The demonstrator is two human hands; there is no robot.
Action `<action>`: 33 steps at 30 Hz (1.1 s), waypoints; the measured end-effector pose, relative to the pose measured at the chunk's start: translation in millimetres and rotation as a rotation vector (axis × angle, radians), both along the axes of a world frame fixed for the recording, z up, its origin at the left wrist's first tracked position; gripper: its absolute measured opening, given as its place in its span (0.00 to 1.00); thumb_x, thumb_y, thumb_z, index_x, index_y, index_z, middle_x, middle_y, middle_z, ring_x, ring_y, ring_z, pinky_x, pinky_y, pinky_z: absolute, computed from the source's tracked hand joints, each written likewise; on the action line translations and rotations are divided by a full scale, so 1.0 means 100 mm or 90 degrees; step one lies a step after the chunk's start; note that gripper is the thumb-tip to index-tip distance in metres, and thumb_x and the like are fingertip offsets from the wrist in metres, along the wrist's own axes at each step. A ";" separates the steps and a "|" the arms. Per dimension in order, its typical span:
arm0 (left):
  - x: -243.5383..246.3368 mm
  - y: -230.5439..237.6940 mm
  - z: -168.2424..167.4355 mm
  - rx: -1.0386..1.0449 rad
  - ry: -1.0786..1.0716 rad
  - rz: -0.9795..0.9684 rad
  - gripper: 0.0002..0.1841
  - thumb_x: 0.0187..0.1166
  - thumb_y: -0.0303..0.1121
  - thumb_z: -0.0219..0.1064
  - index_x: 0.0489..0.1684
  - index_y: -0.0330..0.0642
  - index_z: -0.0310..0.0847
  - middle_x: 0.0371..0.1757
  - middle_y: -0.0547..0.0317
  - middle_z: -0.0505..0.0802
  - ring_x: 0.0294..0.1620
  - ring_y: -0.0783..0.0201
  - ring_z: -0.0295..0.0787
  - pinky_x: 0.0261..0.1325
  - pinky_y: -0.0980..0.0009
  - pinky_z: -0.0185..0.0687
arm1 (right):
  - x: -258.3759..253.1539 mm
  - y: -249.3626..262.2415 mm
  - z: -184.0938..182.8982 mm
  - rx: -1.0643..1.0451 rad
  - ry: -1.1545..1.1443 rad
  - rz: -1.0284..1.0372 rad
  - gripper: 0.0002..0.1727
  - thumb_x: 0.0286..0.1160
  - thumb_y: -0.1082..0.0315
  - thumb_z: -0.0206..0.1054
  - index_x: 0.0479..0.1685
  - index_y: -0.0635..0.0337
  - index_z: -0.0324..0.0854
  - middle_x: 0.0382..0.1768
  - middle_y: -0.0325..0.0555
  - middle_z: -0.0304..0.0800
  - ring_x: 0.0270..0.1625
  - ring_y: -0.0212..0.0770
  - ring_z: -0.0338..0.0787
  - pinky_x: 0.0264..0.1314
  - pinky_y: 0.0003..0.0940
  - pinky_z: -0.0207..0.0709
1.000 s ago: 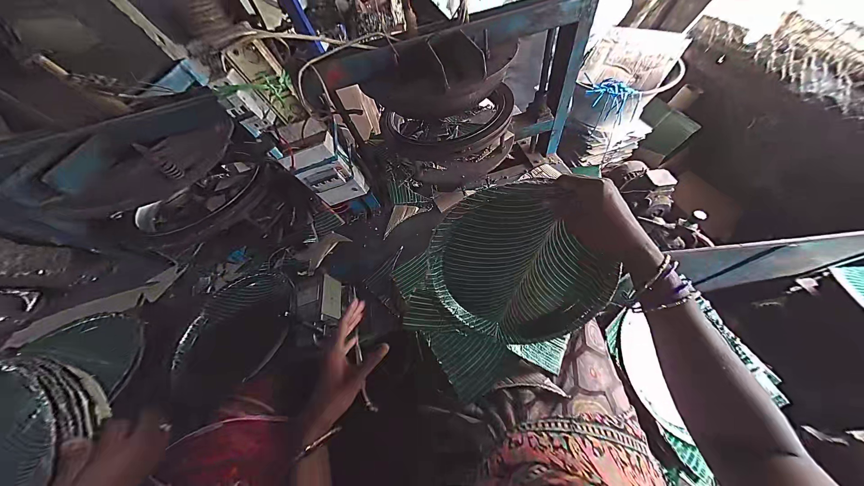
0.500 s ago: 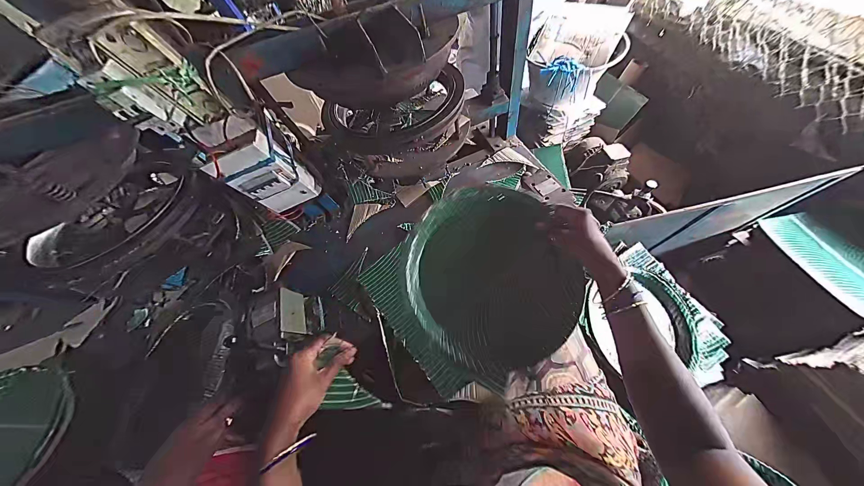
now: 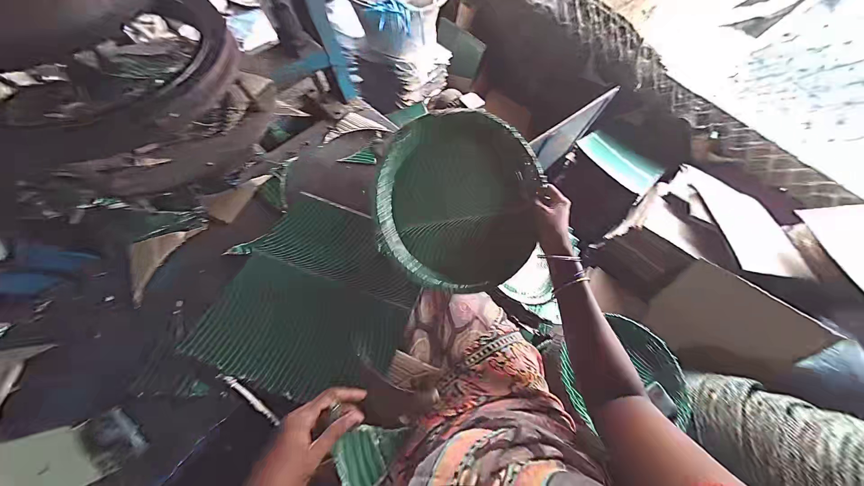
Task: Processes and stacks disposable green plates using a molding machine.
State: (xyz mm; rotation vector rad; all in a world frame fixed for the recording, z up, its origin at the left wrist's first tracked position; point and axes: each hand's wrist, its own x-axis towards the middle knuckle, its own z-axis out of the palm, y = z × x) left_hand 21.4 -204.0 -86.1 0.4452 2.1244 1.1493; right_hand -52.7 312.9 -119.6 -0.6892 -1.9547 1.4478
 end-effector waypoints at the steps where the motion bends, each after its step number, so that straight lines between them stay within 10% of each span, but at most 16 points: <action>1: 0.00 -0.19 0.02 -0.028 -0.030 -0.011 0.18 0.78 0.31 0.70 0.65 0.33 0.84 0.44 0.53 0.97 0.43 0.63 0.95 0.56 0.60 0.90 | 0.19 0.30 -0.09 0.004 -0.049 -0.066 0.18 0.72 0.68 0.74 0.60 0.66 0.85 0.48 0.51 0.93 0.47 0.36 0.92 0.55 0.37 0.87; 8: -0.52 -0.77 0.07 -0.263 0.292 0.294 0.31 0.79 0.47 0.69 0.72 0.29 0.78 0.69 0.26 0.84 0.65 0.33 0.84 0.67 0.38 0.78 | 1.35 0.87 -1.23 0.051 -0.537 -0.151 0.35 0.75 0.54 0.75 0.75 0.71 0.75 0.68 0.75 0.82 0.72 0.68 0.82 0.76 0.63 0.72; 12: -1.21 -0.70 -0.15 -0.416 0.321 0.404 0.61 0.67 0.60 0.78 0.93 0.30 0.42 0.90 0.24 0.56 0.92 0.30 0.48 0.90 0.38 0.44 | 1.28 0.44 -1.50 0.299 -0.552 -0.143 0.42 0.76 0.54 0.69 0.84 0.75 0.63 0.79 0.88 0.61 0.82 0.85 0.62 0.81 0.79 0.54; 14: -1.31 -0.64 -0.23 -0.410 0.291 0.497 0.62 0.71 0.58 0.76 0.94 0.29 0.33 0.91 0.23 0.51 0.93 0.30 0.46 0.91 0.40 0.46 | 0.98 0.10 -1.27 0.362 -0.357 -0.079 0.29 0.80 0.65 0.64 0.77 0.74 0.72 0.71 0.83 0.74 0.75 0.79 0.75 0.79 0.70 0.65; 17: -1.06 -0.53 -0.37 -0.282 0.307 0.596 0.56 0.73 0.52 0.76 0.94 0.30 0.41 0.83 0.26 0.69 0.78 0.33 0.73 0.78 0.40 0.69 | 0.46 -0.61 -0.81 0.274 -0.125 0.152 0.18 0.83 0.72 0.59 0.65 0.73 0.82 0.49 0.67 0.91 0.48 0.58 0.93 0.50 0.51 0.86; 21: -0.41 -0.27 -0.60 -0.157 0.215 0.627 0.54 0.71 0.41 0.78 0.93 0.31 0.43 0.83 0.29 0.72 0.78 0.37 0.74 0.79 0.45 0.70 | -0.31 -1.32 -0.68 0.008 -0.198 0.403 0.26 0.81 0.57 0.70 0.71 0.67 0.79 0.52 0.56 0.93 0.49 0.46 0.94 0.53 0.46 0.88; 23: -0.09 -0.20 -0.64 -0.142 0.203 0.647 0.51 0.69 0.37 0.79 0.91 0.29 0.48 0.83 0.28 0.71 0.81 0.35 0.70 0.82 0.44 0.66 | -0.54 -1.50 -0.68 -0.146 -0.239 0.502 0.22 0.77 0.61 0.74 0.64 0.65 0.83 0.48 0.51 0.93 0.44 0.40 0.92 0.45 0.41 0.88; 25: 0.16 -0.24 -0.61 -0.158 0.181 0.653 0.47 0.72 0.38 0.77 0.89 0.27 0.53 0.80 0.25 0.74 0.78 0.33 0.74 0.80 0.43 0.68 | -0.59 -1.63 -0.52 -0.174 -0.206 0.595 0.17 0.77 0.64 0.71 0.60 0.64 0.85 0.48 0.45 0.95 0.49 0.34 0.93 0.57 0.36 0.88; 29: 0.41 -0.44 -0.49 -0.253 0.298 0.580 0.43 0.72 0.53 0.75 0.80 0.27 0.71 0.79 0.27 0.76 0.83 0.28 0.66 0.87 0.31 0.47 | -0.31 -1.61 -0.09 -0.100 0.011 0.585 0.19 0.76 0.60 0.69 0.59 0.63 0.86 0.48 0.41 0.96 0.50 0.33 0.94 0.58 0.33 0.89; 33: 0.08 -0.35 -0.15 0.059 0.241 0.577 0.41 0.78 0.51 0.68 0.84 0.28 0.64 0.71 0.40 0.86 0.70 0.54 0.86 0.72 0.57 0.81 | -0.30 -1.58 0.37 -0.158 0.088 0.462 0.18 0.77 0.61 0.68 0.61 0.63 0.84 0.48 0.42 0.95 0.48 0.35 0.95 0.56 0.33 0.91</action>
